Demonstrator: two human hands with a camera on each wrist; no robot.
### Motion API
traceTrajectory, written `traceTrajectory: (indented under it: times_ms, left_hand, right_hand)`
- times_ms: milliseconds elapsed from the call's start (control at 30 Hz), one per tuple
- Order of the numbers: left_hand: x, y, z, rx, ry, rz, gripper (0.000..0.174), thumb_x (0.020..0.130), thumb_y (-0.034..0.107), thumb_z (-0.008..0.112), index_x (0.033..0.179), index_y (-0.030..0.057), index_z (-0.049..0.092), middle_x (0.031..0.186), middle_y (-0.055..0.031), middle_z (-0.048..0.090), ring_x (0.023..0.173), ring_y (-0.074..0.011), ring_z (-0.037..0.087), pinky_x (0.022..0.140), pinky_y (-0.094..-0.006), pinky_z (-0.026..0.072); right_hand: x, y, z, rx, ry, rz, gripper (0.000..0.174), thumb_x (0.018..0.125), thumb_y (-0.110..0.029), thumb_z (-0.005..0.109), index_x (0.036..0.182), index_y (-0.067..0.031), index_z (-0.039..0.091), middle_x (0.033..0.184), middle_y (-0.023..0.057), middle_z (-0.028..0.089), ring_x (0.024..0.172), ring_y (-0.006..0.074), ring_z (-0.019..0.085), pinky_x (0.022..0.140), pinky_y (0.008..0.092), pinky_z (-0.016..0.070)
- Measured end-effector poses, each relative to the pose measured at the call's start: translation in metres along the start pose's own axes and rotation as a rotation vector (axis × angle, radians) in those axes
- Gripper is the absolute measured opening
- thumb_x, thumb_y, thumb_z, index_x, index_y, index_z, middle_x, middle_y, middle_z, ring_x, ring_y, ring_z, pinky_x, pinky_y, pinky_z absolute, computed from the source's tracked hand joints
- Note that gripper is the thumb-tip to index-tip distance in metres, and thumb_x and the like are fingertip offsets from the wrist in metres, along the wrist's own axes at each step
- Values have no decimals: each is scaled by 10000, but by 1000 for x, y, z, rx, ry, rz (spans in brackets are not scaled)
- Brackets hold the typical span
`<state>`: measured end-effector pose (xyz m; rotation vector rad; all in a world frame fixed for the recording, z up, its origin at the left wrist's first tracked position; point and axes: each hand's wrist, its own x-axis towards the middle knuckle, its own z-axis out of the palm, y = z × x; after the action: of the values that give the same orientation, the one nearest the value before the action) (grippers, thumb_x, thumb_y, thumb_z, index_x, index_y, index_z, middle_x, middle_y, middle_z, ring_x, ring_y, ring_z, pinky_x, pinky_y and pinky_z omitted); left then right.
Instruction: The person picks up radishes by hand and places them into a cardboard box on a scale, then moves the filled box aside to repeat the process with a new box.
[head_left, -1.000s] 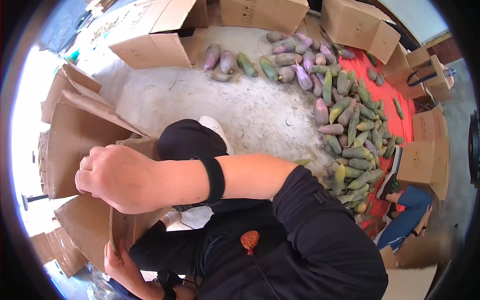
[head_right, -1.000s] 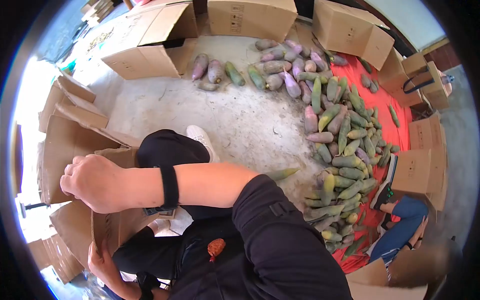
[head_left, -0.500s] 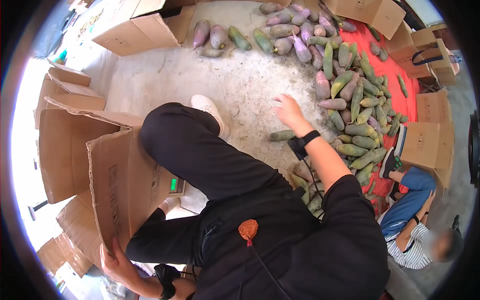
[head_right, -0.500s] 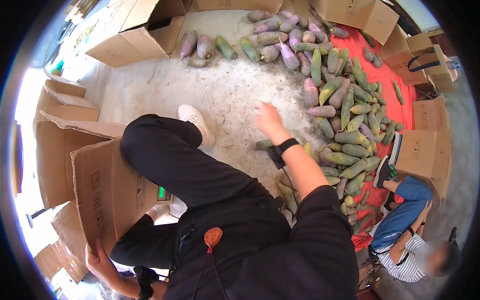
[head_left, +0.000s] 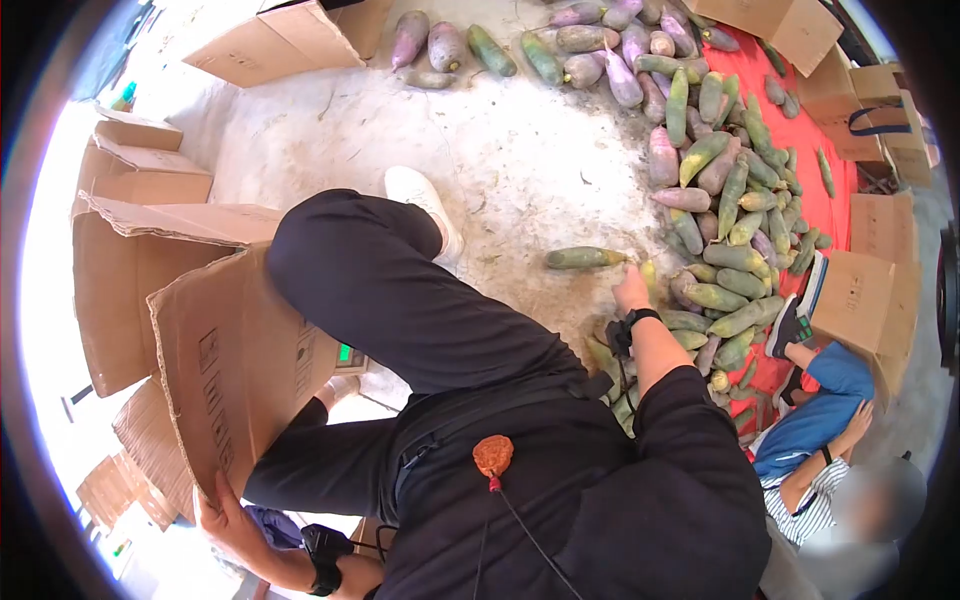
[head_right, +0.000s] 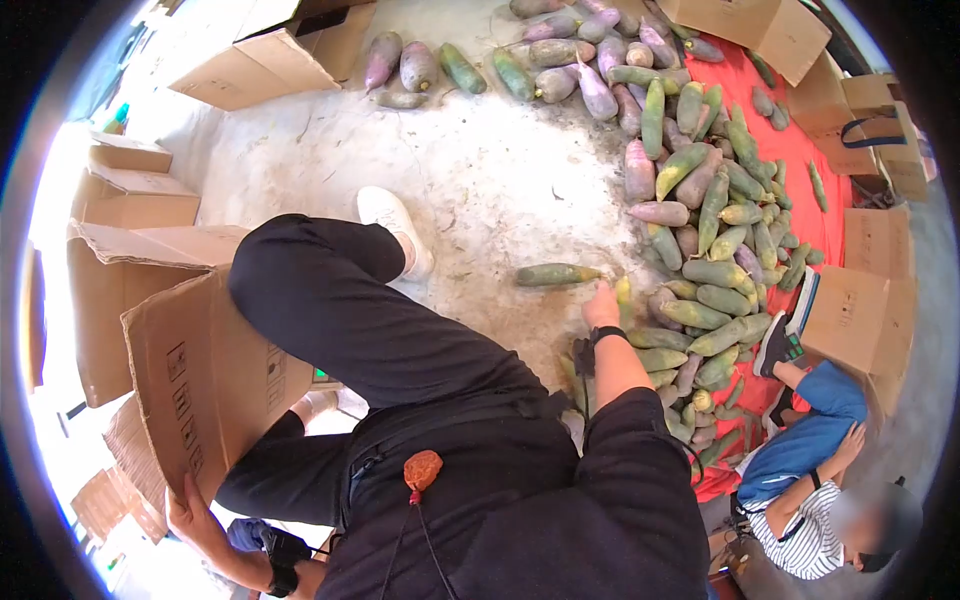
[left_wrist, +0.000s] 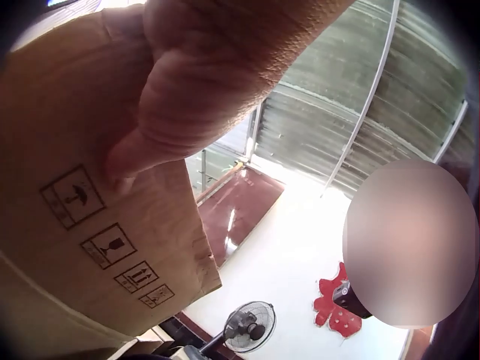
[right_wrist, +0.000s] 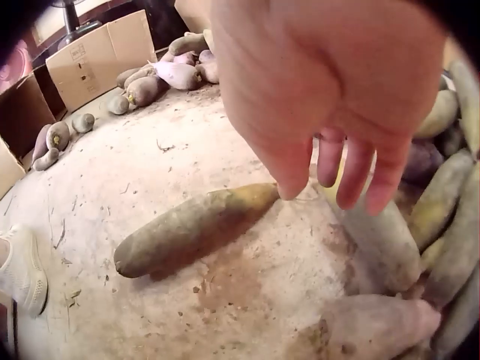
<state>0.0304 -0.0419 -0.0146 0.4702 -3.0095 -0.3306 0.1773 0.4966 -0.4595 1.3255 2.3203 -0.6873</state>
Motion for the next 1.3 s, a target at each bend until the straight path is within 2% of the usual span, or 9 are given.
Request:
traceTrajectory:
  times_ms: [67, 133, 167, 400, 600, 833, 933, 1067, 1300]
  left_hand:
    - [-1, -1, 1, -26, 5, -14, 277, 899, 146, 578, 1078, -62, 617, 934, -145, 683, 822, -189, 631, 760, -314, 479]
    - [-1, -2, 2, -57, 8, -28, 275, 900, 142, 575, 1081, -61, 616, 935, -143, 683, 823, -184, 630, 761, -312, 479]
    - [-2, -2, 3, -76, 13, -29, 272, 901, 141, 575, 1079, -61, 615, 931, -139, 682, 820, -179, 626, 760, -308, 477]
    - [-2, 2, 4, -78, 38, -65, 252, 906, 142, 571, 1050, -61, 613, 888, -136, 677, 792, -171, 607, 740, -300, 464]
    - [-1, -6, 8, -126, 70, -33, 235, 902, 120, 572, 1049, -58, 616, 873, -130, 678, 778, -160, 607, 727, -293, 468]
    - [0, 3, 7, -145, 79, 37, 149, 865, 33, 570, 976, -57, 610, 810, -122, 627, 718, -185, 564, 669, -289, 439]
    - [-1, 6, 9, -86, 128, 92, 107, 833, 28, 593, 912, -44, 603, 738, -152, 557, 643, -261, 525, 624, -300, 427]
    - [-2, 15, 5, -46, 128, 73, 102, 821, 49, 611, 895, -22, 606, 727, -145, 538, 642, -265, 543, 604, -300, 427]
    - [-2, 18, 3, -1, 154, 138, 126, 786, 70, 636, 894, 8, 613, 750, -135, 562, 660, -298, 557, 601, -325, 445]
  right_hand:
    - [-1, -18, 8, 7, 50, -101, 484, 760, -148, 675, 1201, -40, 505, 1196, 222, 532, 1041, 372, 563, 853, 414, 459]
    - [-2, -50, 0, 692, -111, 486, 526, 772, -205, 710, 1213, -27, 486, 1193, 198, 520, 968, 363, 590, 718, 461, 487]
    - [6, -52, 9, 813, -106, 597, 549, 795, -290, 712, 1198, 7, 486, 1120, 182, 544, 834, 331, 610, 593, 464, 478]
    - [33, -88, 56, 1175, -114, 811, 572, 765, -190, 760, 1178, 91, 481, 1227, 211, 489, 977, 361, 551, 713, 533, 536]
    - [40, -102, 72, 1178, -52, 802, 463, 767, -103, 728, 1127, 100, 522, 1076, 218, 584, 821, 343, 628, 599, 476, 561]
    - [34, -112, 58, 1083, -460, 486, 285, 786, -176, 696, 1005, -31, 585, 932, 138, 620, 748, 270, 617, 517, 386, 476]
    - [2, -164, 3, 1127, -578, 253, 369, 804, -159, 681, 1121, -107, 499, 1016, 67, 601, 844, 235, 599, 689, 408, 487]
    - [-21, -242, -65, 1093, -496, -186, 649, 775, -151, 705, 1305, -88, 335, 1055, 91, 590, 865, 201, 606, 676, 331, 489]
    - [-134, -403, -207, 1082, -481, -1054, 587, 776, -75, 694, 1286, 1, 414, 1072, 85, 594, 902, 165, 591, 748, 292, 498]
